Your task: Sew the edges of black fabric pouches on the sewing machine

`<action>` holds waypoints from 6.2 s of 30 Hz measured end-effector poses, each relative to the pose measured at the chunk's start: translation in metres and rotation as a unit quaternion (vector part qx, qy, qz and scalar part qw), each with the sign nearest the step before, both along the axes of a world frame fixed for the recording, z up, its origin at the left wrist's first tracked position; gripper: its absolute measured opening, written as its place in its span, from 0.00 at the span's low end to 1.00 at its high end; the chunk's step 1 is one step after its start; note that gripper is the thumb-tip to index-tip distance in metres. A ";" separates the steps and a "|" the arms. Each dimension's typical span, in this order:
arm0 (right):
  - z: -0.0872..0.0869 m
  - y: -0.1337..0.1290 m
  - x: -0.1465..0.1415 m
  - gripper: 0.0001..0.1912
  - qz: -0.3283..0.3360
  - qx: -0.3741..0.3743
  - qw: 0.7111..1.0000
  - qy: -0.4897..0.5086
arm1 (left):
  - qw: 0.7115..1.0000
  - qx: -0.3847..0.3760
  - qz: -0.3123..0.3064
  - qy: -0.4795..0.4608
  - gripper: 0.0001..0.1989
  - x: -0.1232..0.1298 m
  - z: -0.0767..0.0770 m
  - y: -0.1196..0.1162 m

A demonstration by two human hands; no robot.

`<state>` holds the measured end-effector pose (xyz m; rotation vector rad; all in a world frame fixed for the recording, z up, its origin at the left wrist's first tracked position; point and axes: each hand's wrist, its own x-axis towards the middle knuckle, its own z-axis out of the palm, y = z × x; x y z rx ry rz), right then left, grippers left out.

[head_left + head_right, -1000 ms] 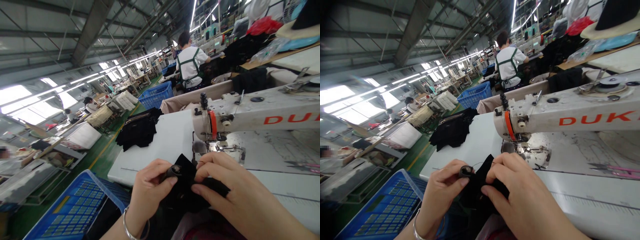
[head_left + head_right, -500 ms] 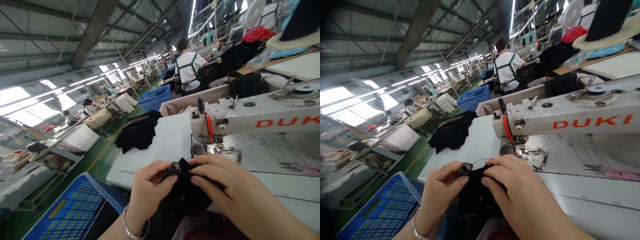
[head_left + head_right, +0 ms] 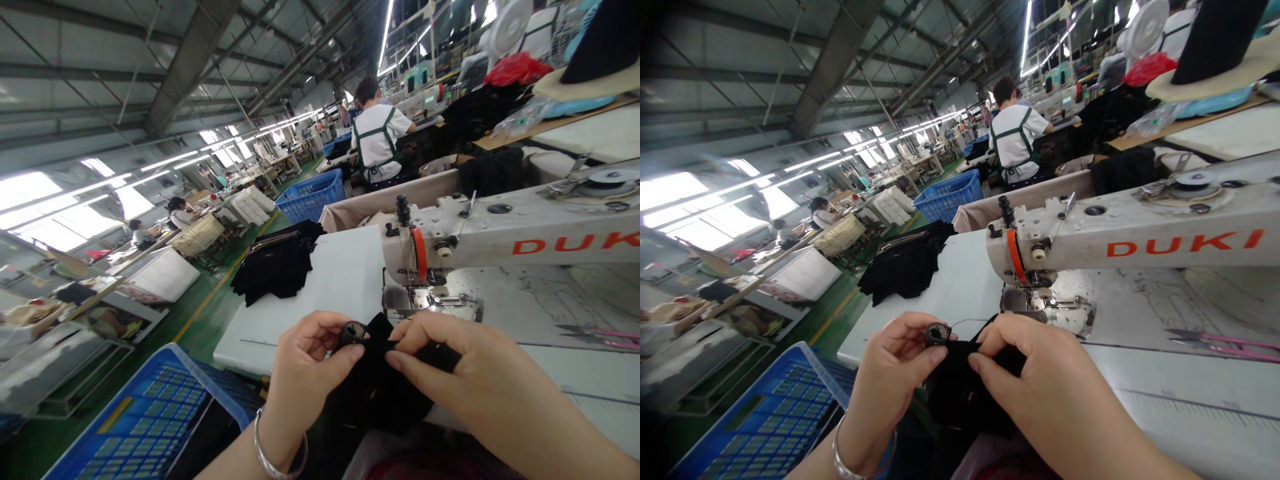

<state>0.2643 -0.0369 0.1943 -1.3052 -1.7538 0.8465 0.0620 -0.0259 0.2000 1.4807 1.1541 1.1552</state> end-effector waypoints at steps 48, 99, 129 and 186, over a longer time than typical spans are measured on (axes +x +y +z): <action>-0.129 0.083 0.049 0.15 0.081 0.205 0.895 -0.388 | 0.834 0.267 -0.209 0.436 0.17 0.056 -0.122 0.117; -0.122 0.071 0.062 0.12 0.094 0.210 0.904 -0.361 | 0.806 0.235 -0.333 0.429 0.46 0.042 -0.106 0.097; -0.133 -0.015 0.046 0.09 0.074 0.140 0.977 -0.141 | 0.910 0.228 -0.220 0.266 0.20 0.028 -0.111 0.040; -0.141 -0.030 0.043 0.03 -0.004 0.154 0.971 -0.183 | 0.909 0.225 -0.233 0.261 0.12 0.036 -0.121 0.033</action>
